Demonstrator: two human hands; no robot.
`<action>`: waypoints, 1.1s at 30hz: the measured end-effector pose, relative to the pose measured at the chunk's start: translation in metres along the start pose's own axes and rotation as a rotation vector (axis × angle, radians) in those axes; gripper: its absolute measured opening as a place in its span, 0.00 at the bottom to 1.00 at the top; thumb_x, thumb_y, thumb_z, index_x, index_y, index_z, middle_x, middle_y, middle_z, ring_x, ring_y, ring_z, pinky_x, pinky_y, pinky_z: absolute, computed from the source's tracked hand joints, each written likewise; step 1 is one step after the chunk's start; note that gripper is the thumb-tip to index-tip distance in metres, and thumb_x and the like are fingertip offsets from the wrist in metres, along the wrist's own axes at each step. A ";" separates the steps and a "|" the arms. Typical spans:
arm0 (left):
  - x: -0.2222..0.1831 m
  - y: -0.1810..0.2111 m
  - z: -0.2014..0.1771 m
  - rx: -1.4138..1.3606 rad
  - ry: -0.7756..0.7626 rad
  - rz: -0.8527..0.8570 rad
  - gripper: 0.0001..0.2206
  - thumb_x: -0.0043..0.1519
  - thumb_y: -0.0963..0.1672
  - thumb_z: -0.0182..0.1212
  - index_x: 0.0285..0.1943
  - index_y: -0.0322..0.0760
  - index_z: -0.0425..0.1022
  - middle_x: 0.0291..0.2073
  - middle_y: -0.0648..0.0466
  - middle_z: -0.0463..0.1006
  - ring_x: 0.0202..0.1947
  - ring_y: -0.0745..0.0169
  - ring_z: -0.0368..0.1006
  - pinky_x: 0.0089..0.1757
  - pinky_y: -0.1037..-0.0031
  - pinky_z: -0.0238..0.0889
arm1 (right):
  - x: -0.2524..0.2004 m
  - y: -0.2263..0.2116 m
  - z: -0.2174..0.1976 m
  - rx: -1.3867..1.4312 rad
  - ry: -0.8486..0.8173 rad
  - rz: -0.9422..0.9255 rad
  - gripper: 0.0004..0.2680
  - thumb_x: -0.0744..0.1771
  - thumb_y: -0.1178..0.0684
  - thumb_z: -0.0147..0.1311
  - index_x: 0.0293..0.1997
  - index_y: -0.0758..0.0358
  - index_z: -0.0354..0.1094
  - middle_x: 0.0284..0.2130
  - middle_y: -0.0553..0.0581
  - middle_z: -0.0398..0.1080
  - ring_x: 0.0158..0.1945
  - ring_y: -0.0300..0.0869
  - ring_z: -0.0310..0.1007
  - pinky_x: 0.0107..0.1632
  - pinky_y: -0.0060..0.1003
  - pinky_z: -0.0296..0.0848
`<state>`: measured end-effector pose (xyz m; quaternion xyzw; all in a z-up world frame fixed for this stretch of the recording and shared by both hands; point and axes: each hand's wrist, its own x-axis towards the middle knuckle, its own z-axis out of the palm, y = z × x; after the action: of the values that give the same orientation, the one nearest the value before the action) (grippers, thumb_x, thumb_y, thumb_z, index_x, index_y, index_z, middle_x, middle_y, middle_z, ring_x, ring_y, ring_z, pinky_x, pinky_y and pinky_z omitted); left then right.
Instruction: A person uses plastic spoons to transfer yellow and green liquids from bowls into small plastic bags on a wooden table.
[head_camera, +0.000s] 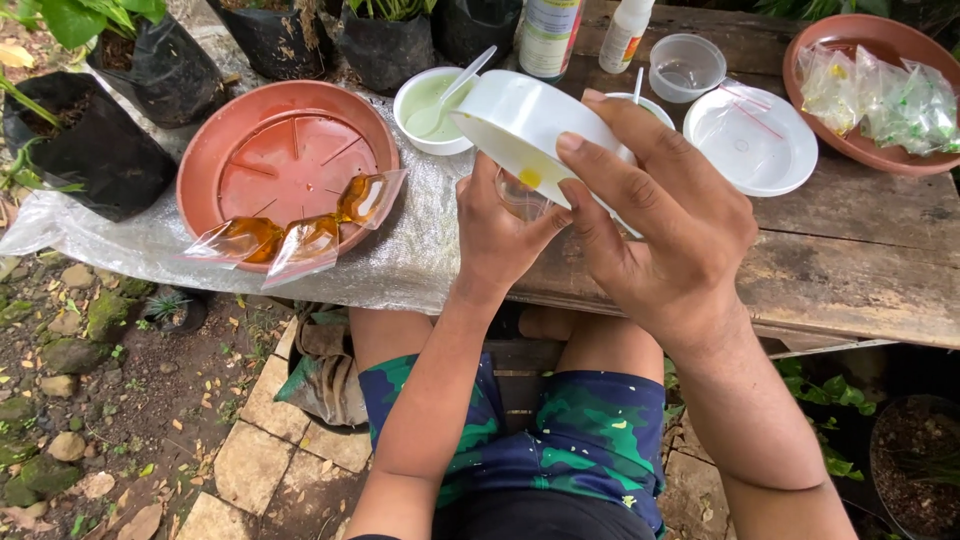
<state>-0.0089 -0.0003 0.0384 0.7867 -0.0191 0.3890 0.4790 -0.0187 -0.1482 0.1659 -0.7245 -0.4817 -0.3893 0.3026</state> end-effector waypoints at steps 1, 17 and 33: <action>0.001 0.003 -0.001 0.000 0.000 0.004 0.37 0.54 0.65 0.58 0.59 0.36 0.63 0.36 0.57 0.75 0.33 0.60 0.72 0.39 0.63 0.66 | 0.000 0.000 -0.001 -0.002 0.003 -0.002 0.05 0.74 0.62 0.55 0.55 0.71 0.73 0.51 0.78 0.74 0.51 0.63 0.81 0.49 0.47 0.80; -0.011 -0.006 -0.014 -0.216 -0.051 -0.140 0.29 0.52 0.59 0.68 0.41 0.42 0.57 0.31 0.54 0.70 0.33 0.65 0.71 0.36 0.75 0.69 | -0.105 0.114 -0.026 0.329 0.045 1.053 0.11 0.75 0.57 0.54 0.62 0.62 0.55 0.36 0.61 0.67 0.39 0.44 0.74 0.34 0.31 0.73; 0.035 -0.033 -0.009 -0.342 0.000 0.053 0.29 0.55 0.60 0.74 0.39 0.44 0.58 0.28 0.56 0.71 0.33 0.63 0.72 0.42 0.72 0.67 | -0.167 0.082 -0.008 -0.223 0.124 0.824 0.12 0.71 0.48 0.59 0.57 0.61 0.64 0.43 0.63 0.73 0.37 0.51 0.74 0.36 0.41 0.68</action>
<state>0.0233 0.0362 0.0380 0.6929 -0.1060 0.3924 0.5955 0.0164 -0.2608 0.0218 -0.8598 -0.0882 -0.3285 0.3808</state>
